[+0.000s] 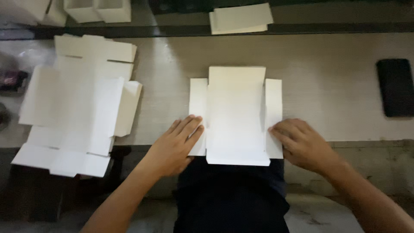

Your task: The person folds flat white cardboard pieces into small rectangular boxes by hand. They fold the side flaps, tuck the tabs into slots, and then place the finished boxes on the table.

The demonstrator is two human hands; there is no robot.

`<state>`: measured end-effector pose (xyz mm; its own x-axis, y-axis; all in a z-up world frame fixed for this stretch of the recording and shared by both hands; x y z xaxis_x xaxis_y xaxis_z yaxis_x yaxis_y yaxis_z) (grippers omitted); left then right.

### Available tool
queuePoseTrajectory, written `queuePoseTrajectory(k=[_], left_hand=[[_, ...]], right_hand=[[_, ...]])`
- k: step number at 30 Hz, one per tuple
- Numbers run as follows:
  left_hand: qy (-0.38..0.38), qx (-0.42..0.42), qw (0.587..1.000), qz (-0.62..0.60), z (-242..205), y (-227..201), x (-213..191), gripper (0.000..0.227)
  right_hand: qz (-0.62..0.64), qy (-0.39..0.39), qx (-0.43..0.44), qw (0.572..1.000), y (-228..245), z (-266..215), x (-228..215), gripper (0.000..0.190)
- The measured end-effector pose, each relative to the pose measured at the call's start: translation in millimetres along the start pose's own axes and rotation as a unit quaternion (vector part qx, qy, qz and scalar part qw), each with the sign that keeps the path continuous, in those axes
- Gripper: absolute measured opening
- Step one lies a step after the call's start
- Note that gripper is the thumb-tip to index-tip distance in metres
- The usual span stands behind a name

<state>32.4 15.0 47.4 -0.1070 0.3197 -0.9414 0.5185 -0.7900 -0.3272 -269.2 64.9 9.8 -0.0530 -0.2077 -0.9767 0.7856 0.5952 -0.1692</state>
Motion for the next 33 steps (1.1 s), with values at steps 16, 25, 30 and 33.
queuePoseTrajectory(k=[16, 25, 30, 33], left_hand=[[-0.353, -0.206, 0.858, -0.31, -1, 65, -4, 0.04], [-0.216, 0.029, 0.975, 0.033, 55, -62, -43, 0.035], [-0.23, -0.014, 0.967, 0.104, 63, -78, -23, 0.019], [-0.248, -0.057, 0.962, 0.098, 65, -76, -14, 0.019]], right_hand=[[0.276, 0.081, 0.426, 0.858, -54, 9, 6, 0.042], [-0.081, -0.039, 0.058, 0.994, 18, 67, -48, 0.039], [-0.116, -0.008, -0.042, 0.992, 58, 74, -65, 0.016], [-0.106, 0.01, -0.014, 0.994, 66, 73, -57, 0.015]])
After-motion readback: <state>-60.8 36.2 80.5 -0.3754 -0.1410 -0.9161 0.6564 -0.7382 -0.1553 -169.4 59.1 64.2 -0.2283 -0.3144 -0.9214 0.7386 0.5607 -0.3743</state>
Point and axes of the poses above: each hand's wrist, its own z-axis towards the middle knuckle, its own x-axis out of the palm, y = z × x, the point moved 8 cm from there along z, towards the middle knuckle, and after that the axes turned 11 degrees about -z, right-handed, at the moved point
